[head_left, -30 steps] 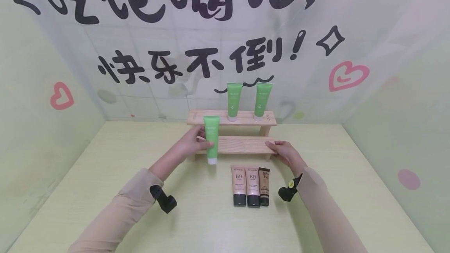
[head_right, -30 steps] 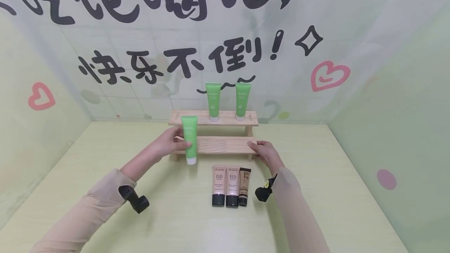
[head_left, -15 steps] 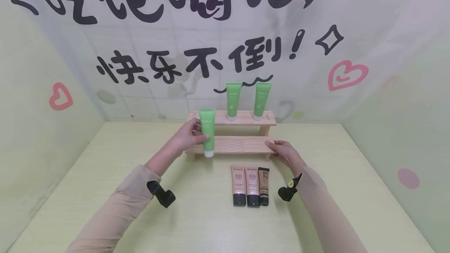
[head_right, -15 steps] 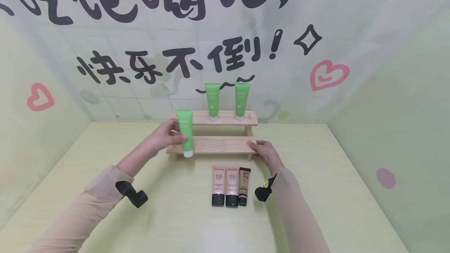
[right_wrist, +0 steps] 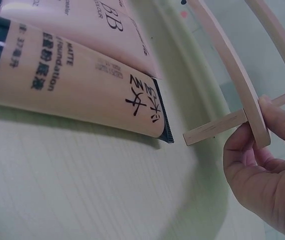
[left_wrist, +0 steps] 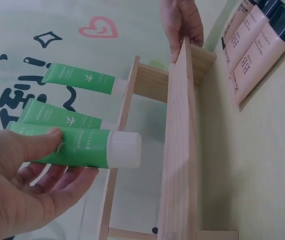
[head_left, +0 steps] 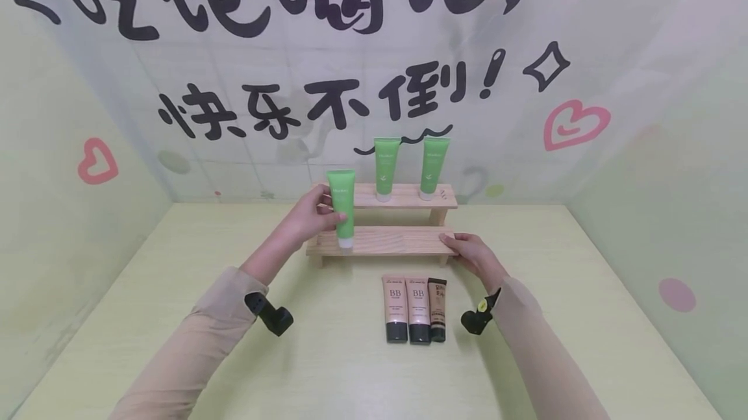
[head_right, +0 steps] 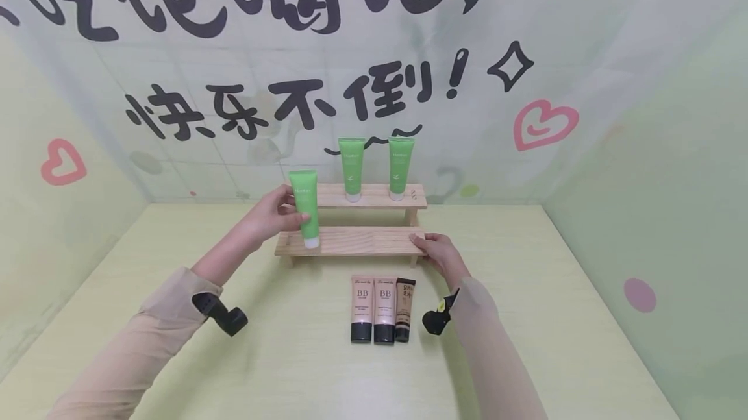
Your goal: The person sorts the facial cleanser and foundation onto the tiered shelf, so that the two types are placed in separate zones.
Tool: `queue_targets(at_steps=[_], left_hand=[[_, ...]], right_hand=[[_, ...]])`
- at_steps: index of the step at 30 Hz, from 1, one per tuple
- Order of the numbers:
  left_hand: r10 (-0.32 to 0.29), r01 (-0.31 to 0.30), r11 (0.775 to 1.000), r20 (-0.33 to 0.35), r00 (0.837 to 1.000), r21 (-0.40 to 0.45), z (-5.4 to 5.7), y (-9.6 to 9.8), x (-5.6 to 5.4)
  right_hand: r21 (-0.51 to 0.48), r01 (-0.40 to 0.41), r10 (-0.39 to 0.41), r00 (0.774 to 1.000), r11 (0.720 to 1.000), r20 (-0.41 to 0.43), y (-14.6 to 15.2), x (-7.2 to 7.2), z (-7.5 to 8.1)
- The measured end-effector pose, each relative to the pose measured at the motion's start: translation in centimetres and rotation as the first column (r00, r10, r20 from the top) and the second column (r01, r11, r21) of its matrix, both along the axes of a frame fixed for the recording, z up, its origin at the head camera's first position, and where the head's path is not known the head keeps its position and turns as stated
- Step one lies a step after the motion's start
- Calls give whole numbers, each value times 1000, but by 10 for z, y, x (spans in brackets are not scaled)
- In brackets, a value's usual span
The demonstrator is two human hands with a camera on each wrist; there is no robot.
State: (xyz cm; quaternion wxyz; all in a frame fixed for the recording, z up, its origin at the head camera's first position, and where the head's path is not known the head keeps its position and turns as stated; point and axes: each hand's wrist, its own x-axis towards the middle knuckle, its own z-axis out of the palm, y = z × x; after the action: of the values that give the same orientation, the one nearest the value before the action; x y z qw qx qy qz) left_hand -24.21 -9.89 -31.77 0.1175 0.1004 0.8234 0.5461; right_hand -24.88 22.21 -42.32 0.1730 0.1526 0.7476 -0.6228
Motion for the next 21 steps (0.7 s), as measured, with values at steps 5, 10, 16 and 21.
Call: queue_targets(at_steps=[5, 10, 16, 21], left_hand=[[12, -12, 1000, -29, 1000, -5, 4, 1, -5], [55, -57, 998, -47, 997, -33, 7, 2, -10], [107, -110, 993, -69, 992, -45, 8, -1, -18], [130, -138, 989, -120, 984, -57, 9, -4, -26]], right_hand=[[-9, -9, 9, 1000, 1000, -8, 0, 1, 2], [-1, -11, 11, 1000, 1000, -3, -1, 1, 2], [-22, -6, 6, 1000, 1000, -9, 0, 0, -1], [-41, -15, 14, 1000, 999, -28, 0, 0, 0]])
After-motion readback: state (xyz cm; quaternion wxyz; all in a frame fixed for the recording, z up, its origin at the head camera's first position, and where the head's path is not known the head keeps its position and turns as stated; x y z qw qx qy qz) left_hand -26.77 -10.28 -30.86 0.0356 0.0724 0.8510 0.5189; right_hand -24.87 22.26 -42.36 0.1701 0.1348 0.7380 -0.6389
